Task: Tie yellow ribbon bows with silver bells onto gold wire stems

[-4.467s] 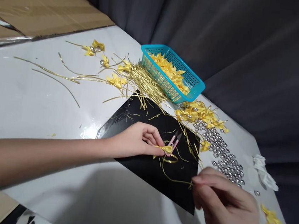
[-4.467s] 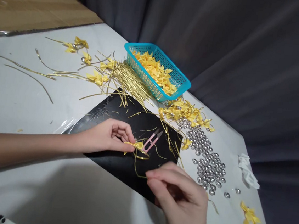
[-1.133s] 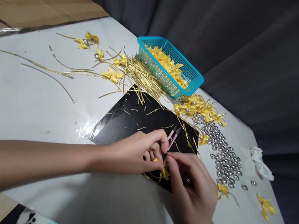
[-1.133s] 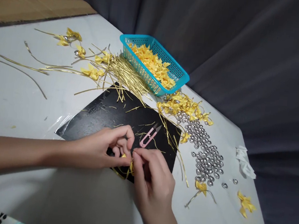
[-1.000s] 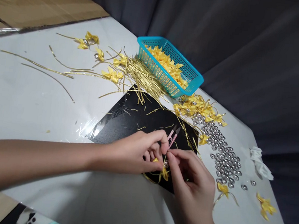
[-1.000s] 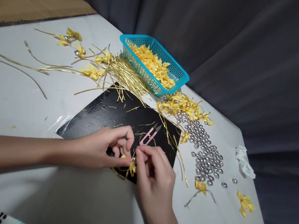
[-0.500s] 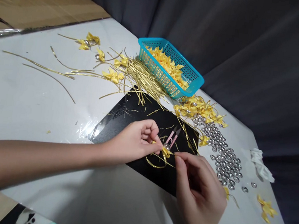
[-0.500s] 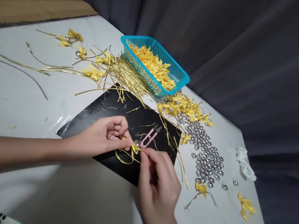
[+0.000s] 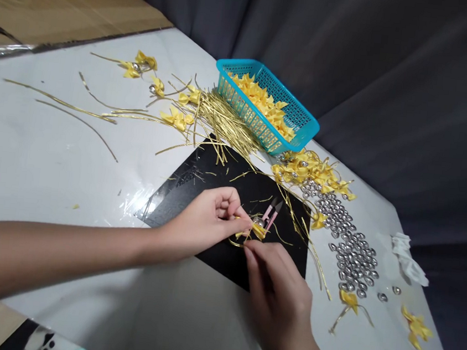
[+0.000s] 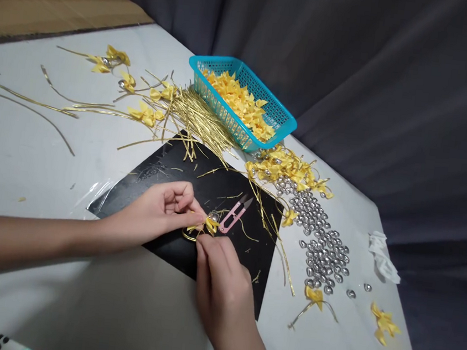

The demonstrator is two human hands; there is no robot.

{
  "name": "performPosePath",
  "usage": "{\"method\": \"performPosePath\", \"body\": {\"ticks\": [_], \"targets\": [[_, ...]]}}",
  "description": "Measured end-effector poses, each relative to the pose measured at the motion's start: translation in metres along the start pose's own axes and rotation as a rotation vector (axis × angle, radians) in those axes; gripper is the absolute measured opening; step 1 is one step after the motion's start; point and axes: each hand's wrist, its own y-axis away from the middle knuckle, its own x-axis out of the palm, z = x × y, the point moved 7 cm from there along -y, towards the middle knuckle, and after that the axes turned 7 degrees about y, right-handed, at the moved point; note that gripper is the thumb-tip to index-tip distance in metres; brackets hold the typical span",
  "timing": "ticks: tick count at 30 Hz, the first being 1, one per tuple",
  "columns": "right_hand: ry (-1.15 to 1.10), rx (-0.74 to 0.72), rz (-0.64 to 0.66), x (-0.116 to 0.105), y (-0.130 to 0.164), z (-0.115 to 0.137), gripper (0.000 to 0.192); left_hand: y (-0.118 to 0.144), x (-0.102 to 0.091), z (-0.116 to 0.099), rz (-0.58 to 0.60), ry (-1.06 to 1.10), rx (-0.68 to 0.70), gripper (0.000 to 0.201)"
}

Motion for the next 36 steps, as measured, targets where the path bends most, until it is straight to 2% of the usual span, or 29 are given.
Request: {"method": "performPosePath", "body": {"ticks": [11,14,20,24,28,31,36], "targets": [[0.08,-0.068,0.054,0.003,0.004,-0.005,0.021,-0.001,-0.005,0.001,-0.025,-0.062,-0.017,0.039],[0.09,-0.11,0.024,-0.002,0.004,0.001,0.022,-0.003,-0.003,-0.003,0.0,-0.121,0.014,0.038],[0.192,-0.057,-0.123,-0.021,0.002,0.004,0.019,-0.001,0.008,-0.014,0.156,-0.391,0.179,0.031],[0.144,-0.039,-0.11,-0.021,-0.001,0.001,0.018,0.005,0.018,-0.012,0.311,-0.56,0.194,0.027],[0.056,0.025,-0.052,-0.016,-0.002,-0.008,0.015,0.008,0.024,-0.008,0.431,-0.587,0.188,0.024],[0.033,0.09,-0.05,-0.017,-0.003,-0.013,0.014,0.006,0.021,-0.006,0.38,-0.491,0.134,0.028],[0.086,0.102,-0.149,-0.027,-0.005,-0.01,0.013,-0.003,0.008,-0.005,0.209,-0.236,0.044,0.035]]}}
